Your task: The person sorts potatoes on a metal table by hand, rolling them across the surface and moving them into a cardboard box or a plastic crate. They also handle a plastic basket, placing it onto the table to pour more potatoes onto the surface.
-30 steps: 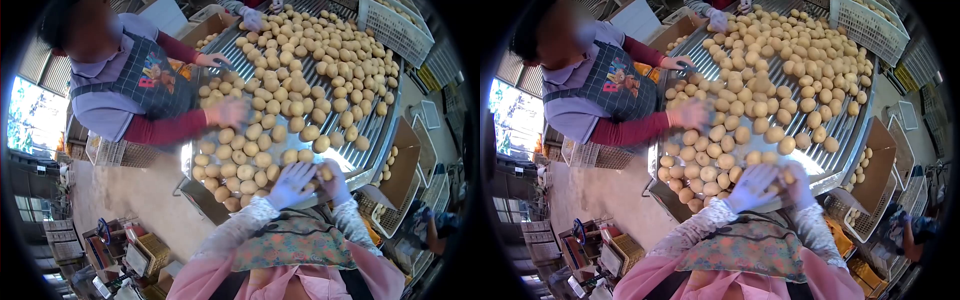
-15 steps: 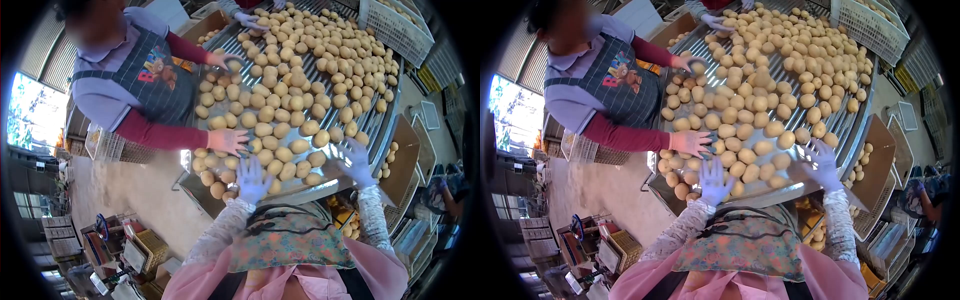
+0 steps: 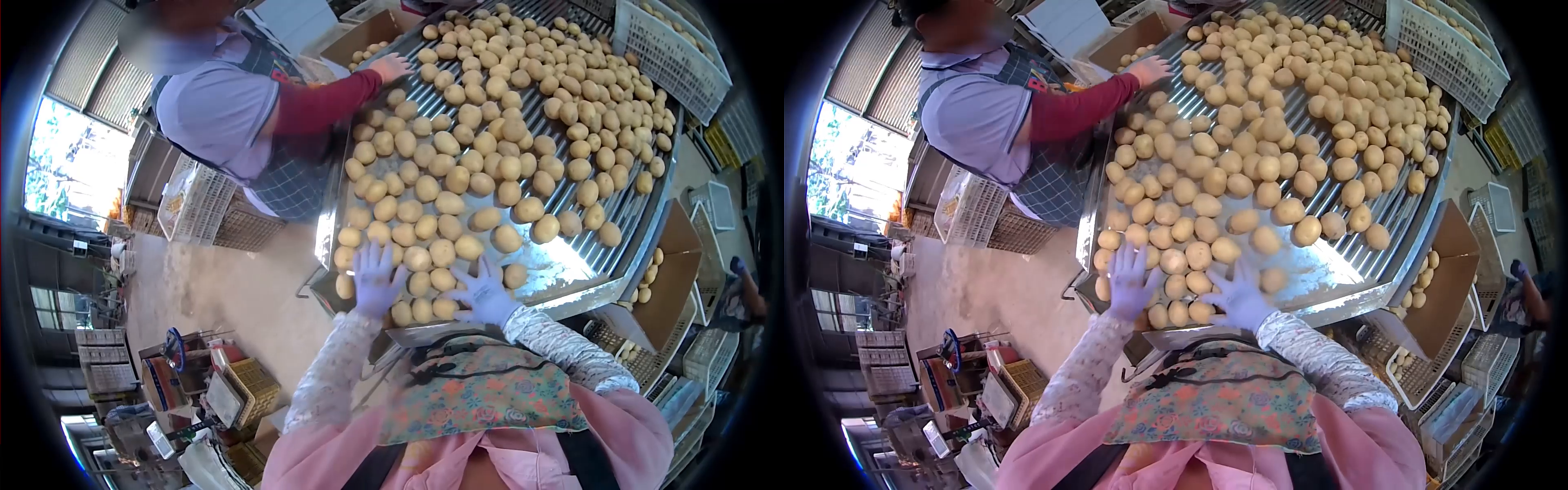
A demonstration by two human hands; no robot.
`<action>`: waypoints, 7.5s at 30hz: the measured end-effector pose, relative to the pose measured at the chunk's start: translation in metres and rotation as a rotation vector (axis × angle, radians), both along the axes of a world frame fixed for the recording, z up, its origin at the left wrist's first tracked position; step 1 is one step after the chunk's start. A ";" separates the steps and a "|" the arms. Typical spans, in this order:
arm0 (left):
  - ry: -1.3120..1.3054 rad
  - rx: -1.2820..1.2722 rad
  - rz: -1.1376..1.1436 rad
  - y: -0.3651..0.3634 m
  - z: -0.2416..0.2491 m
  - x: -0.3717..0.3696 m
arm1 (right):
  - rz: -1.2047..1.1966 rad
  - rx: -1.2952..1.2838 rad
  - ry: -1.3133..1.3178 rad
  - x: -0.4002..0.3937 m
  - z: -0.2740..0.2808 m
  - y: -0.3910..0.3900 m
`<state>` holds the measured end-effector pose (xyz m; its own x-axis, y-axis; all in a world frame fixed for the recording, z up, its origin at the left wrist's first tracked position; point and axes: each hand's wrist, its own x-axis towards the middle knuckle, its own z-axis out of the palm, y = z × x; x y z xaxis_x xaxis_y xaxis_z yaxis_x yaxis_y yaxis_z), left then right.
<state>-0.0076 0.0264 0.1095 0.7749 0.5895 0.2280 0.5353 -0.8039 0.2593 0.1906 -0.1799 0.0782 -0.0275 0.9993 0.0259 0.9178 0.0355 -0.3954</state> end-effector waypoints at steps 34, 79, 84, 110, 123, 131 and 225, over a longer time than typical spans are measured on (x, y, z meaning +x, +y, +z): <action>-0.241 -0.539 -0.479 -0.122 0.022 0.184 | -0.867 0.375 2.032 0.052 0.046 -0.077; 0.435 -0.108 -0.503 -0.016 0.007 -0.005 | -1.545 0.773 0.434 0.250 0.017 -0.345; 0.097 0.029 0.079 -0.029 -0.044 0.034 | -1.099 0.146 0.751 0.130 0.039 -0.154; 0.130 -0.046 -0.359 -0.020 -0.034 0.104 | -1.479 0.548 0.038 0.256 0.061 -0.237; 0.230 -0.073 -0.170 -0.014 -0.001 -0.024 | -0.307 -0.001 -0.102 0.104 0.033 -0.009; -0.061 0.007 -0.150 -0.084 -0.041 0.040 | -0.325 -0.115 0.595 0.135 0.030 0.036; 0.086 -0.036 -0.254 -0.071 -0.028 0.026 | -0.481 0.256 -0.161 0.065 0.009 -0.102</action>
